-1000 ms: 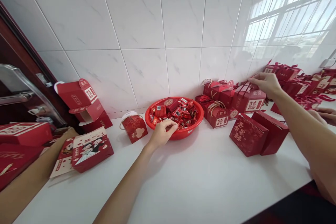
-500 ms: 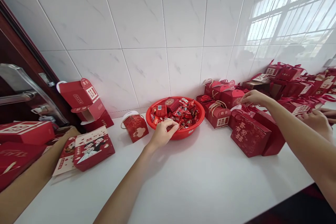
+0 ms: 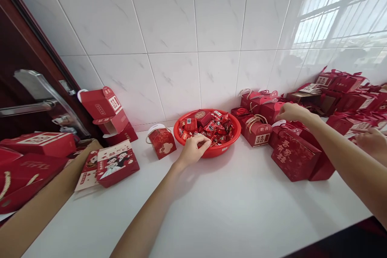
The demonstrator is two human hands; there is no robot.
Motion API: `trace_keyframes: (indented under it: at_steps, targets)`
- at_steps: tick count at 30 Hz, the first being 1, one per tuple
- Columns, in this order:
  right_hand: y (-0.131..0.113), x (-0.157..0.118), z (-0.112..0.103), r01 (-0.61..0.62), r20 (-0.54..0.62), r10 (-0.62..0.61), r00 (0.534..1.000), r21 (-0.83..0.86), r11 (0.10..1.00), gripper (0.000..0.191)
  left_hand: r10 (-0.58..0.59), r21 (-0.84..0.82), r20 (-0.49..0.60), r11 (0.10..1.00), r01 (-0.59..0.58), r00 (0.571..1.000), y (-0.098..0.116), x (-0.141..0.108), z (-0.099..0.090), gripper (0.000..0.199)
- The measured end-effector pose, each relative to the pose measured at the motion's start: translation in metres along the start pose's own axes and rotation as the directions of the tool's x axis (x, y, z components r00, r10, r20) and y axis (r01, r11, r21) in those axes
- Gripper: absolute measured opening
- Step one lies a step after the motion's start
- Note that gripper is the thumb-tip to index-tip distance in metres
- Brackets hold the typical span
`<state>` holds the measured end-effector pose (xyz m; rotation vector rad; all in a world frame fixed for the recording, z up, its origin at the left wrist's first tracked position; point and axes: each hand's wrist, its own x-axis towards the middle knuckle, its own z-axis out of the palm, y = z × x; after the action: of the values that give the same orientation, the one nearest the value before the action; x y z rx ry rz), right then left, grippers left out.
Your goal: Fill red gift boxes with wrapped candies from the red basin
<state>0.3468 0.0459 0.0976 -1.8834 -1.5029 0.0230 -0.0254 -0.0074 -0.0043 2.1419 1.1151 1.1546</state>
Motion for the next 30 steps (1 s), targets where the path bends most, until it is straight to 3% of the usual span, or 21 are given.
trace_keyframes:
  at_steps: [3, 5, 6, 7, 9, 10, 12, 14, 17, 19, 21, 23, 26, 28, 30]
  targets:
    - [-0.036, -0.017, -0.001, 0.048, 0.192, -0.027, 0.981, -0.105, 0.993, 0.029, -0.013, -0.008, -0.003, 1.000, 0.013, 1.000, 0.001, -0.001, 0.000, 0.024]
    - [-0.062, -0.045, 0.002, 0.173, 0.294, -0.146, 0.945, -0.071, 0.982, 0.023, -0.024, -0.020, -0.002, 1.000, 0.024, 1.000, 0.001, -0.001, 0.001, 0.024]
    - [-0.074, -0.064, 0.005, 0.303, 0.377, -0.283, 0.882, 0.006, 0.953, 0.020, -0.028, -0.028, 0.001, 0.999, 0.028, 1.000, 0.000, -0.002, 0.001, 0.024]
    - [-0.085, -0.087, 0.011, 0.415, 0.466, -0.431, 0.773, 0.144, 0.899, 0.019, -0.032, -0.038, 0.002, 0.999, 0.032, 0.999, 0.000, -0.002, 0.002, 0.025]
    - [-0.100, -0.137, 0.028, 0.488, 0.580, -0.650, 0.492, 0.434, 0.757, 0.018, -0.045, -0.073, 0.011, 0.996, 0.046, 0.999, -0.001, -0.001, 0.003, 0.025]
    - [-0.105, -0.162, 0.040, 0.466, 0.598, -0.705, 0.382, 0.534, 0.706, 0.016, -0.057, -0.107, 0.026, 0.993, 0.059, 0.998, -0.002, -0.001, 0.002, 0.026]
    - [-0.108, -0.205, 0.067, 0.363, 0.605, -0.759, 0.240, 0.669, 0.648, 0.010, -0.088, -0.206, 0.071, 0.973, 0.101, 0.994, -0.002, 0.002, -0.003, 0.027]
    - [-0.106, -0.234, 0.094, 0.254, 0.605, -0.776, 0.177, 0.734, 0.630, 0.009, -0.122, -0.288, 0.073, 0.948, 0.138, 0.990, -0.002, 0.004, -0.017, 0.031]
    - [-0.097, -0.251, 0.125, 0.097, 0.632, -0.741, 0.229, 0.742, 0.663, 0.009, -0.184, -0.275, -0.118, 0.950, 0.146, 0.976, -0.003, 0.003, -0.059, 0.033]
    - [-0.092, -0.250, 0.137, 0.015, 0.649, -0.707, 0.279, 0.734, 0.679, 0.010, -0.241, -0.229, -0.285, 0.957, 0.178, 0.928, -0.008, -0.004, -0.098, 0.033]
    - [-0.087, -0.248, 0.143, -0.069, 0.664, -0.678, 0.314, 0.729, 0.682, 0.010, -0.301, -0.154, -0.439, 0.954, 0.258, 0.847, -0.016, -0.019, -0.140, 0.030]
    - [-0.085, -0.246, 0.145, -0.131, 0.672, -0.657, 0.342, 0.726, 0.675, 0.010, -0.358, -0.088, -0.578, 0.921, 0.380, 0.734, -0.025, -0.037, -0.177, 0.024]
    - [-0.085, -0.247, 0.146, -0.158, 0.671, -0.642, 0.370, 0.727, 0.668, 0.012, -0.474, -0.069, -0.682, 0.800, 0.596, 0.557, -0.034, -0.065, -0.217, 0.022]
    - [-0.084, -0.248, 0.147, -0.166, 0.670, -0.639, 0.378, 0.728, 0.665, 0.013, -0.487, -0.055, -0.724, 0.748, 0.662, 0.489, -0.038, -0.075, -0.235, 0.024]
    - [-0.083, -0.248, 0.148, -0.174, 0.667, -0.633, 0.393, 0.730, 0.661, 0.013, -0.472, -0.031, -0.759, 0.714, 0.700, 0.448, -0.040, -0.076, -0.249, 0.027]
